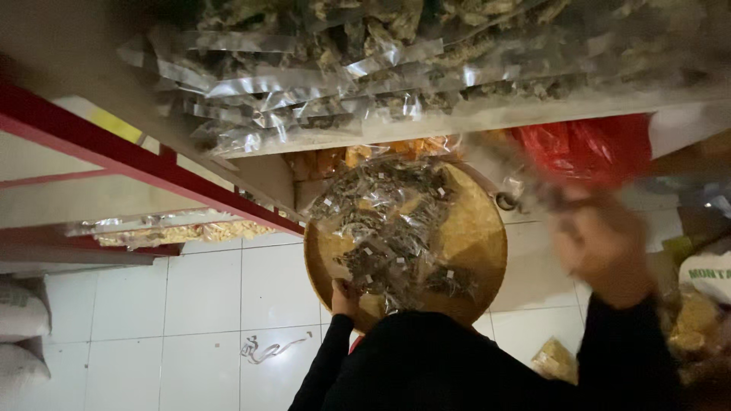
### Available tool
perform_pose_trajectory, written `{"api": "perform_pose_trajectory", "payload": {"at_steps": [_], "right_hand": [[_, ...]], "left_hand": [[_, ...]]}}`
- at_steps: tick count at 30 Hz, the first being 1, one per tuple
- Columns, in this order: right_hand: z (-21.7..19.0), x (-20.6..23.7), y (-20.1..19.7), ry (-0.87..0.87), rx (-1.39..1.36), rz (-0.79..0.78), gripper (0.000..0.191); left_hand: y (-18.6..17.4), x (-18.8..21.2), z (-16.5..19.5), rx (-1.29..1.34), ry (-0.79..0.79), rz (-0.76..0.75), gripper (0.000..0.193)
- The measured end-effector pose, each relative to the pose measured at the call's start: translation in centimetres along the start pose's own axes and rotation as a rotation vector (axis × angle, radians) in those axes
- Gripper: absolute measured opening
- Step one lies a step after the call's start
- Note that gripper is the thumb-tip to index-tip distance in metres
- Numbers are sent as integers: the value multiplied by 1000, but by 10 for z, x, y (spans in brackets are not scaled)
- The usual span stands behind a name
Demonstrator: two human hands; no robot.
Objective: The person lifts vacuum-sealed plastic bags of dried goods from a large round woven tray and arranges them in rows on a red shelf above, pressing the bags into place one at a time. Once the tray is empty, the person carries the tray away from the shelf.
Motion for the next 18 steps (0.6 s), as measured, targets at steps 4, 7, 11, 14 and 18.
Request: {"api": "perform_pose_trajectory", "payload": {"at_steps": [4,7,11,14,18], "right_hand": [[2,-108,-30,-408,540,76,18],[36,-171,-2,-559,707,126,32],[68,-224,50,-616,673,11,16],[68,-233,51,-511,630,6,18],[38,-180,28,-391,449,53,56]], "left_hand": [[-2,3,-8,310,-128,-143,13],[-12,1,-6,508,-160,-203,11],[-36,-1,7,540,-54,-204,12],[-60,5,37,685,-9,-275,12],[-91,23,98,771,6,-358,11]]}}
Point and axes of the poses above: each hand's wrist, its own x-axis away from the middle knuckle, its own y-axis out of the palm, z = x × y, the point moved 5 cm from there along -x, towards the middle knuckle, and after that the axes turned 11 degrees about -y, right-handed, at the moved point
